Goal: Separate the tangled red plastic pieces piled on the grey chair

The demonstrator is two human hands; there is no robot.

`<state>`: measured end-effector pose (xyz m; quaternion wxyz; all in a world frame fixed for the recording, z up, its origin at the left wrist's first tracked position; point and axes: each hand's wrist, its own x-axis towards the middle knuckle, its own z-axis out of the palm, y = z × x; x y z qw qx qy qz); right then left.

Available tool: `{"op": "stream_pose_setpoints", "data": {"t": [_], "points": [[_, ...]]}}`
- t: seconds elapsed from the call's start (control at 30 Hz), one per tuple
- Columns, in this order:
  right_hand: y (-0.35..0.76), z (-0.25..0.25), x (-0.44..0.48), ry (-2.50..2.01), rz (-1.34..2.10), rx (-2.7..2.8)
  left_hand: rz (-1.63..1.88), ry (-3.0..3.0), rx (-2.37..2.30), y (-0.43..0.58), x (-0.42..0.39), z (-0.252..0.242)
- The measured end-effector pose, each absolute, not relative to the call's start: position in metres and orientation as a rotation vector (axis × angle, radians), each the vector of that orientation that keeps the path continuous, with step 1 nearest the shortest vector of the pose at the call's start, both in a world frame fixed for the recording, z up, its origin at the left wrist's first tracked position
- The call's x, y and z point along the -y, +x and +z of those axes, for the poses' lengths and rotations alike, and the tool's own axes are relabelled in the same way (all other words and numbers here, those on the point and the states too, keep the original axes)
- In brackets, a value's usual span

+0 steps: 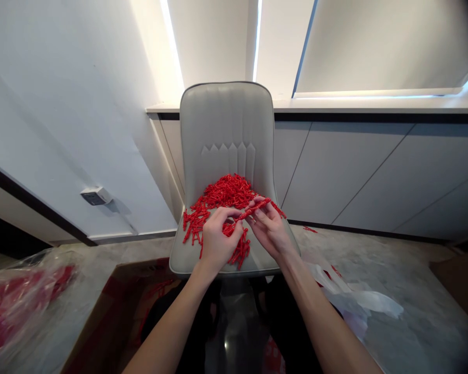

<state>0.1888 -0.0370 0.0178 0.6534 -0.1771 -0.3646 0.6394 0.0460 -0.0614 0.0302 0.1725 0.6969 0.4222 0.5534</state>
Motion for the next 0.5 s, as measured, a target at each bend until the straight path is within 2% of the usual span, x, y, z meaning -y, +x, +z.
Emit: {"op": "stream_pose_setpoints", "data": {"t": [0.13, 0.33, 0.5], "points": [[0.1897, 0.0172, 0.0351, -0.451, 1.449, 0.804, 1.551, 1.926, -1.217, 0.0466, 0.0601, 0.0281], [0.1887, 0.0115, 0.0297, -0.512, 1.444, 0.789, 1.432, 1.508, -1.104, 0.0466, 0.0578, 0.0256], [0.1883, 0.01, 0.0277, -0.529, 1.431, 0.798, 1.419, 1.479, -1.112, 0.0455, 0.0575, 0.0254]]}}
